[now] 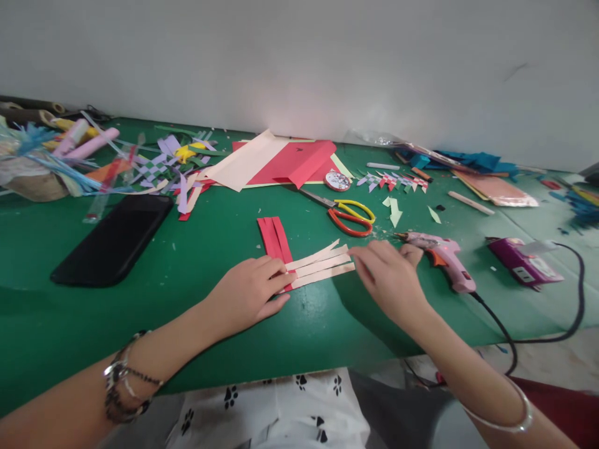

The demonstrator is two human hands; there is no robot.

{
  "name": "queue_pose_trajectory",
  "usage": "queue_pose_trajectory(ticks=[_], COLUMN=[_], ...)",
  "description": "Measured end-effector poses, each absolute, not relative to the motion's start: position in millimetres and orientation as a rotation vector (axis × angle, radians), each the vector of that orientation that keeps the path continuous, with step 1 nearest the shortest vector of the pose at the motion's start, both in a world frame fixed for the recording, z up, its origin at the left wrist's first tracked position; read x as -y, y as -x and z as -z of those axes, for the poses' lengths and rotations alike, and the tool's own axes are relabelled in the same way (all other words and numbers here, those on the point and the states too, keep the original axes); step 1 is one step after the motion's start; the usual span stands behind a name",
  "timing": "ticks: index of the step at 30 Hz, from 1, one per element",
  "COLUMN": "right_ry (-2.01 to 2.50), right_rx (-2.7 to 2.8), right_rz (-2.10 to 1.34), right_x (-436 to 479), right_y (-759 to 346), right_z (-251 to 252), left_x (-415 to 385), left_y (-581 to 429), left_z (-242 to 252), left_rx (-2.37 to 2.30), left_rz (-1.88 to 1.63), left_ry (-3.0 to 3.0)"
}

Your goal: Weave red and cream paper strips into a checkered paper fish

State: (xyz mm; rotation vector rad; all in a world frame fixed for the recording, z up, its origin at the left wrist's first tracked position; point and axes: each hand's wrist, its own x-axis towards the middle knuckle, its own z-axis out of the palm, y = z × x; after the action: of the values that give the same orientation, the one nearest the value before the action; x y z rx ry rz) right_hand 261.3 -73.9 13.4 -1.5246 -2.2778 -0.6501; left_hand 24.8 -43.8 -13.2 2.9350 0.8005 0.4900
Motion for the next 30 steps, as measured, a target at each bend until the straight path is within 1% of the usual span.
queue_pose_trajectory(ticks=[4, 10, 15, 24, 30], right_ry=[1.405, 1.435, 1.543, 1.645, 1.544], right_rx=[2.517, 2.648, 2.589, 2.506, 2.596], right_rz=[0.486, 0.298, 0.280, 0.382, 0.145], right_x=[86.6, 89.5, 89.3, 93.3, 97.4], right_y=[-244.0, -227.5, -231.2, -249.7, -225.0], right_z=[-5.9, -4.9, -4.0, -1.0, -4.4], left_x=[44.5, 45.4, 45.4, 45.0, 46.4], left_y=[-25.3, -26.4, -25.9, -25.7, -26.4], left_z=[12.1, 10.2, 10.3, 11.1, 9.3], left_rx=[-0.807, -0.835, -0.828, -0.805, -0.832], left_rz=[-0.493, -0.478, -0.484, -0.504, -0.480], left_ry=[-2.935, -2.909, -2.911, -2.926, -2.883])
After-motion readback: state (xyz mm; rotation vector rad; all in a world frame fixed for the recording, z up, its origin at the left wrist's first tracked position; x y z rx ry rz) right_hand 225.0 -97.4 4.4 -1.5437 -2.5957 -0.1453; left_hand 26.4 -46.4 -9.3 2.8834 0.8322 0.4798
